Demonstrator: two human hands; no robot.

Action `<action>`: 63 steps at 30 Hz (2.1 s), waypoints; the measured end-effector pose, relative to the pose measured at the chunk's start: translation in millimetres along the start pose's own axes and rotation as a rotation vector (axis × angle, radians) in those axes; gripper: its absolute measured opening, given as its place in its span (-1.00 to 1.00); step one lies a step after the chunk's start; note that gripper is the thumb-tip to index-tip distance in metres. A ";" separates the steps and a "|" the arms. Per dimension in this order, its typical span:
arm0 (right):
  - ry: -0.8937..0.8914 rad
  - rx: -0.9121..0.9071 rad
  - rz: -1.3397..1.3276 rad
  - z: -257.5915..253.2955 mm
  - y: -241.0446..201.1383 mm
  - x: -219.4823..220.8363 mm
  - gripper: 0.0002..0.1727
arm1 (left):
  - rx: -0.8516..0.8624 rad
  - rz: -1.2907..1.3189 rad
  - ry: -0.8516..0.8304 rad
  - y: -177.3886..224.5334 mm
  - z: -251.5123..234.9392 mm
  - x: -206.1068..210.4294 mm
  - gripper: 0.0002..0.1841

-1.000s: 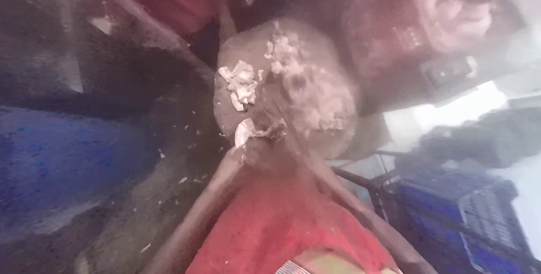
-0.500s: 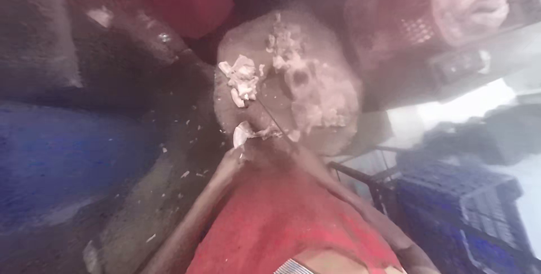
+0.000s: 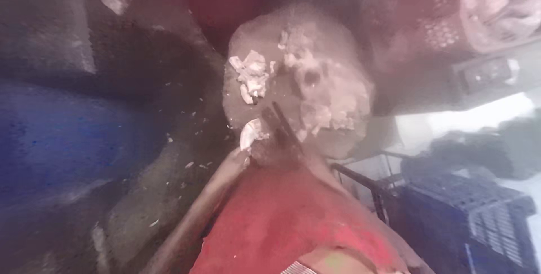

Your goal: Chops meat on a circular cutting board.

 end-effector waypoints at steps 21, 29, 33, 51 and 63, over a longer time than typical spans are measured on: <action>0.089 -0.083 0.159 14.7 -72.4 -1.6 -0.45 | -0.080 -0.221 -0.054 -36.2 -81.9 25.7 -0.55; 0.110 -0.644 -0.270 123.5 -189.7 -36.5 -0.65 | 0.159 -0.724 0.099 -5.5 -81.2 -9.7 -0.49; 0.172 -0.705 -0.172 115.5 -178.2 -28.2 -0.60 | 0.084 -0.791 0.070 5.1 -72.0 -4.7 -0.51; 0.059 -0.406 0.121 51.1 -140.0 18.1 -0.51 | 0.049 -0.872 0.086 -2.7 -66.1 -13.1 -0.53; 0.108 -0.298 0.028 47.8 -56.0 -8.6 -0.54 | 0.086 -0.416 0.170 13.3 -45.3 -78.4 -0.56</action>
Point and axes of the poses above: each hand's wrist, its own z-axis away from the middle knuckle, its own x-axis out of the palm, y = z × x, the point moved 10 cm from there along -z, towards the middle knuckle, and after that the axes turned 3 degrees about x, right-handed, at the moved point
